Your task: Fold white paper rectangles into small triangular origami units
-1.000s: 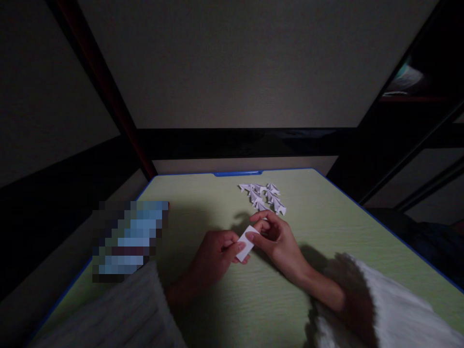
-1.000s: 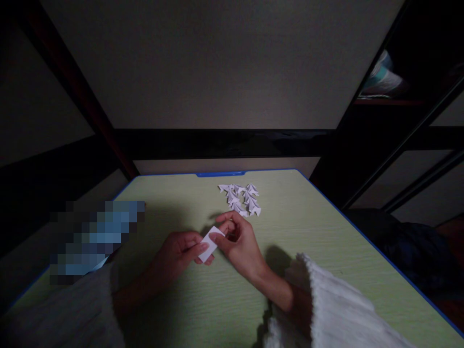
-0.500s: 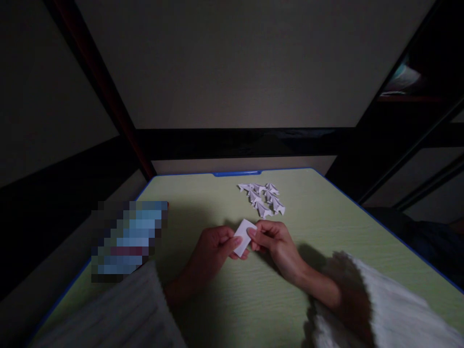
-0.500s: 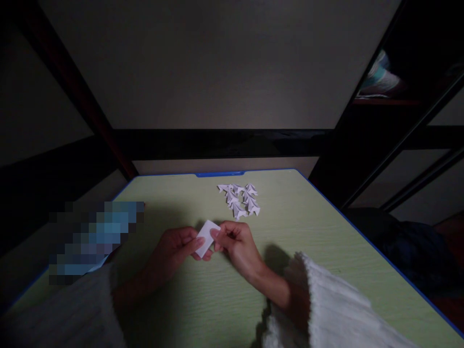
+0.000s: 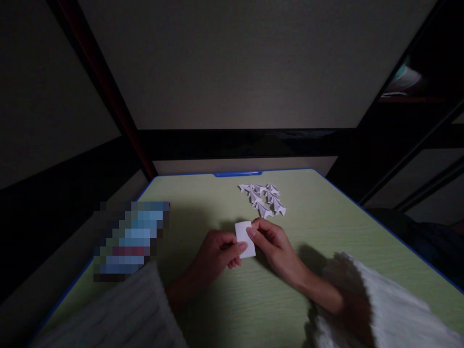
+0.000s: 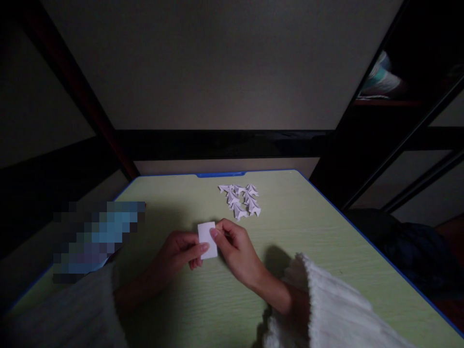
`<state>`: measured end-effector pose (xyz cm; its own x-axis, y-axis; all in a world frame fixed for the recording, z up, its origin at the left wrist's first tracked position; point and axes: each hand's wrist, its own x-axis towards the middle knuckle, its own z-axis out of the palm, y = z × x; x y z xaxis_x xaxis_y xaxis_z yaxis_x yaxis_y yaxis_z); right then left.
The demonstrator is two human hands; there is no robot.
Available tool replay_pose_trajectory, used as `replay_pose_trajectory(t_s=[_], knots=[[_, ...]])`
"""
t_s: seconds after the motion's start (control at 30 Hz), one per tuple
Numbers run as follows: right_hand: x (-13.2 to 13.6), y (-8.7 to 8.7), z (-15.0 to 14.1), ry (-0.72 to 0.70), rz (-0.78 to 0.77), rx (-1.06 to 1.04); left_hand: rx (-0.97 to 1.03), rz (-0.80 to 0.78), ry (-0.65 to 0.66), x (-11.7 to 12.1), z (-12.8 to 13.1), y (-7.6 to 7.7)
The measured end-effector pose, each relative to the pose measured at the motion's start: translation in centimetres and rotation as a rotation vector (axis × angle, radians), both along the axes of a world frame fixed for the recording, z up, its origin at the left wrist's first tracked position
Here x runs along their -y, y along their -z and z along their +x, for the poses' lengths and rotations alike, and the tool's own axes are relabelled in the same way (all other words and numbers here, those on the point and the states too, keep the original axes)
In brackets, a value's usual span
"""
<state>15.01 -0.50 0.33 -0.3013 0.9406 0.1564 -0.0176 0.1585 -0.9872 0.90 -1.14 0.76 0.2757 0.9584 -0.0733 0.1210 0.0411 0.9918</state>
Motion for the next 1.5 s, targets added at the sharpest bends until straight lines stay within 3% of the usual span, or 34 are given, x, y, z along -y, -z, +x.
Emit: replay_pose_trajectory(t_s=[0.1, 0.2, 0.37, 0.53, 0.73, 0.8, 0.87, 0.93, 1.0, 1.2, 1.33, 1.5], knots=[[0.1, 0.0, 0.0, -0.006, 0.029, 0.069, -0.004, 0.001, -0.018, 0.0, 0.0, 0.1], [0.3, -0.2, 0.1, 0.004, 0.058, 0.139, 0.022, -0.029, 0.053, 0.1, 0.0, 0.0], [0.6, -0.7, 0.1, -0.248, 0.065, 0.144, 0.058, -0.033, 0.046, -0.1, -0.1, -0.1], [0.6, -0.8, -0.3, -0.282, -0.019, 0.117, 0.019, 0.037, 0.016, 0.1, 0.1, -0.1], [0.5, -0.6, -0.5, -0.239, -0.098, 0.049, 0.099, 0.025, -0.195, 0.0, 0.2, -0.1], [0.5, -0.5, -0.3, -0.191, -0.079, 0.057, 0.164, 0.005, -0.371, -0.7, -0.5, -0.2], [0.4, -0.5, 0.0, -0.12, -0.06, 0.041, 0.26, 0.009, -0.639, -1.3, -1.4, -0.4], [0.2, -0.6, 0.2, -0.054, -0.062, -0.015, 0.281, 0.03, -0.73, -1.7, -2.0, -0.4], [0.2, -0.7, 0.0, -0.052, -0.089, -0.058, 0.231, 0.028, -0.652, -1.6, -1.9, -0.3], [0.5, -1.0, -0.5, -0.225, -0.113, 0.012, 0.124, 0.062, -0.344, -0.3, 0.1, -0.1], [0.3, -0.4, -0.1, -0.197, -0.168, -0.169, 0.124, 0.006, -0.207, -0.1, 0.2, -0.2], [-0.3, 0.5, 0.2, -0.183, -0.225, -0.261, 0.075, -0.084, 0.095, 0.2, 0.0, -0.1]])
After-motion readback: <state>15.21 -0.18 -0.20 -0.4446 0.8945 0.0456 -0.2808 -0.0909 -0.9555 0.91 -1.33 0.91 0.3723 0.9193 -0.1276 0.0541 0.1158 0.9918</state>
